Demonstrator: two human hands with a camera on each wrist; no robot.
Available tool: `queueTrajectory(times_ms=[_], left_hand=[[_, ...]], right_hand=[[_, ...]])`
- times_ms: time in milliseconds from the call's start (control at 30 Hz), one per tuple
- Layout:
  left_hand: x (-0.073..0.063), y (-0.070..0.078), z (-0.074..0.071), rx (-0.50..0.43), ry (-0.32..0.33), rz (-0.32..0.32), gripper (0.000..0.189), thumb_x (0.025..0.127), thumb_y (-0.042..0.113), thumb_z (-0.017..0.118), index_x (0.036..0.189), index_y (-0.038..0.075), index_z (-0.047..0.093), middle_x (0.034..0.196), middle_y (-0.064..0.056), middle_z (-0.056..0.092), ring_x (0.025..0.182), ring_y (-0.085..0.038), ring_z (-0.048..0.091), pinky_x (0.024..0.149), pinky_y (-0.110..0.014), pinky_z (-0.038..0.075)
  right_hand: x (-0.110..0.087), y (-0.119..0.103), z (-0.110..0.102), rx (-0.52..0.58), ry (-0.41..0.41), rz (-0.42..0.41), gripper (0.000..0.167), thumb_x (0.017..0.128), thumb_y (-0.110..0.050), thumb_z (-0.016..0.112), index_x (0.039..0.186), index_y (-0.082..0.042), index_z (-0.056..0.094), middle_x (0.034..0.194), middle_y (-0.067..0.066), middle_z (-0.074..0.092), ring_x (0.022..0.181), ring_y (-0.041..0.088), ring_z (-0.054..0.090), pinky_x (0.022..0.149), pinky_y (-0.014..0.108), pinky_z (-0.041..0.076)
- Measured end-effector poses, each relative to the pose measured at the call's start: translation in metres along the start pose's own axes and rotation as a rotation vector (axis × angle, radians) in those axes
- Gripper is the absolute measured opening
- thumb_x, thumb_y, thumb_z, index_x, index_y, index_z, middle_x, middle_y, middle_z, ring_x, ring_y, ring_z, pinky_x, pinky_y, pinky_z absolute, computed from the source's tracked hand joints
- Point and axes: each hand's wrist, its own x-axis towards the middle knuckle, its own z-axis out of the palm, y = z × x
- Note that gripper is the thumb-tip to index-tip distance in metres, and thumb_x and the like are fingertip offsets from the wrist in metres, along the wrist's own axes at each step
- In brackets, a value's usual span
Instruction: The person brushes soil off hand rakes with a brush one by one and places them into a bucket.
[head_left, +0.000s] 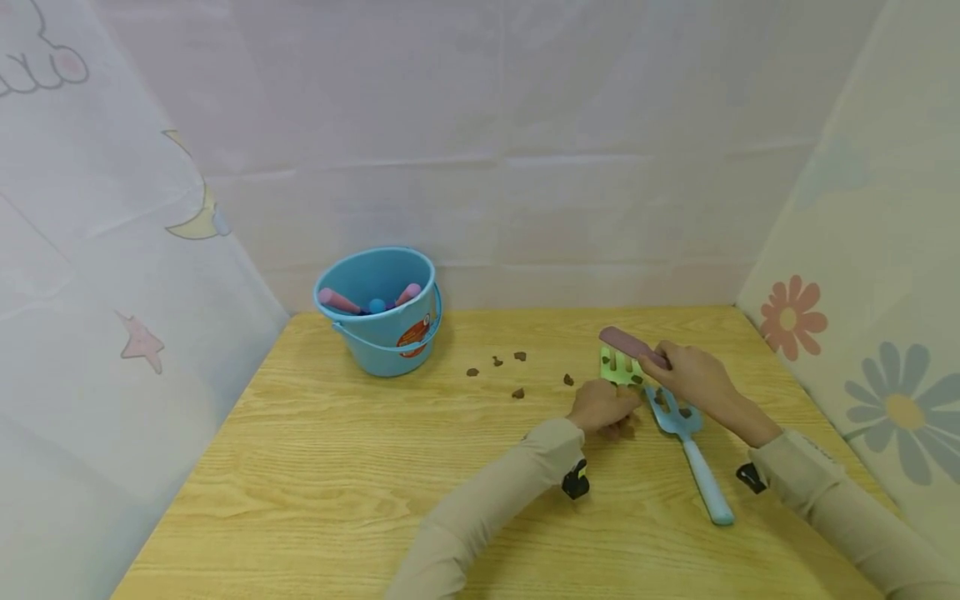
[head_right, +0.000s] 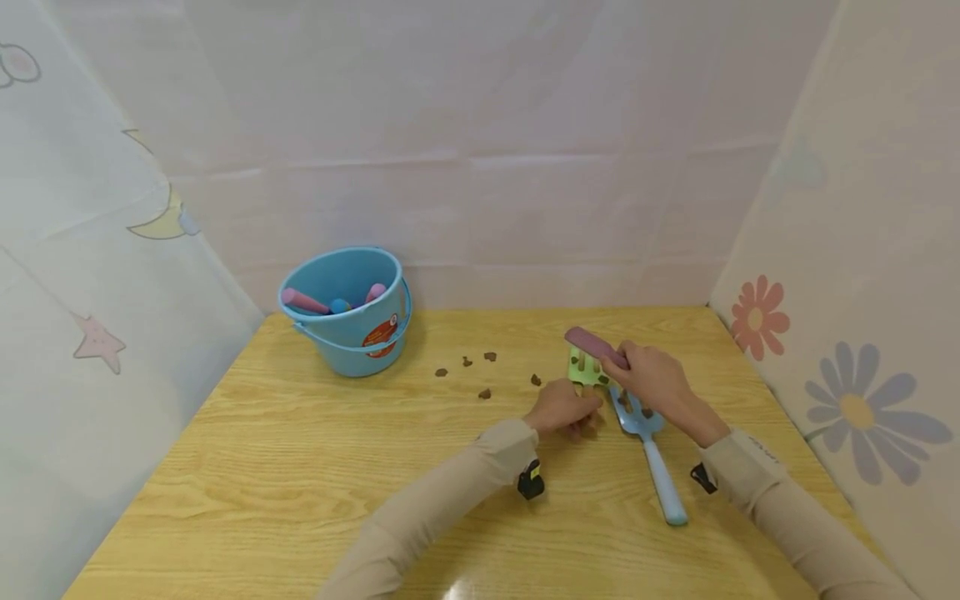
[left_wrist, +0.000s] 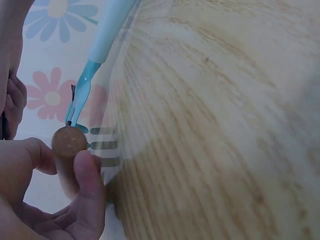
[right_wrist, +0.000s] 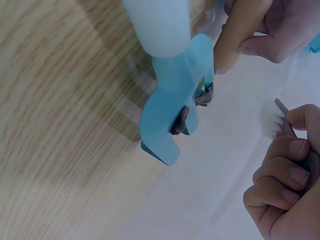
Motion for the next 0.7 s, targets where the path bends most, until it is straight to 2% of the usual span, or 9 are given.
queueTrajectory(times_ms=[200, 300, 467, 567, 700], left_hand=[[0.0027, -0.0034, 0.0009, 0.058, -0.012, 0.031, 0.057, 0.096, 0.036, 0.061, 0.045, 0.015, 0.044, 0.037, 0.002, 0.043, 0.030, -0.010, 0.043, 0.032, -0.022, 0.029], [0.0036, -0.0044, 0.0019, 0.106, -0.002, 0.055, 0.058, 0.098, 0.037, 0.057, 0.046, 0.017, 0.040, 0.037, 0.004, 0.037, 0.030, -0.008, 0.035, 0.032, -0.021, 0.025], [0.0036, -0.0056, -0.0006, 0.148, 0.013, 0.084, 0.056, 0.100, 0.037, 0.055, 0.050, 0.016, 0.043, 0.041, 0.006, 0.036, 0.035, -0.008, 0.030, 0.035, -0.021, 0.023], [0.0035, -0.0065, -0.0026, 0.171, 0.012, 0.087, 0.055, 0.099, 0.037, 0.056, 0.050, 0.016, 0.045, 0.042, 0.006, 0.039, 0.035, -0.007, 0.032, 0.035, -0.020, 0.024], [0.0020, -0.0082, -0.0031, 0.130, 0.000, 0.102, 0.057, 0.099, 0.036, 0.056, 0.048, 0.014, 0.047, 0.040, 0.005, 0.043, 0.035, -0.007, 0.032, 0.035, -0.020, 0.025]], right_hand=[[0.0024, 0.0010, 0.0020, -0.006, 0.003, -0.004, 0.033, 0.101, -0.032, 0.057, 0.079, -0.008, 0.052, 0.054, -0.002, 0.035, 0.042, 0.012, 0.034, 0.042, 0.028, 0.028], [0.0035, 0.0015, 0.0040, -0.006, 0.013, -0.013, 0.031, 0.100, -0.030, 0.059, 0.079, -0.008, 0.052, 0.054, -0.002, 0.036, 0.042, 0.012, 0.034, 0.041, 0.028, 0.028], [0.0043, 0.0011, 0.0062, -0.017, 0.025, -0.030, 0.031, 0.099, -0.028, 0.060, 0.077, -0.009, 0.051, 0.053, -0.002, 0.037, 0.042, 0.011, 0.034, 0.041, 0.027, 0.027], [0.0043, 0.0006, 0.0062, -0.018, 0.026, -0.031, 0.031, 0.099, -0.028, 0.060, 0.077, -0.009, 0.051, 0.053, -0.002, 0.036, 0.042, 0.011, 0.033, 0.041, 0.027, 0.027], [0.0042, -0.0001, 0.0063, -0.012, 0.029, -0.032, 0.031, 0.099, -0.029, 0.060, 0.077, -0.009, 0.051, 0.053, -0.003, 0.035, 0.042, 0.011, 0.032, 0.041, 0.027, 0.026]])
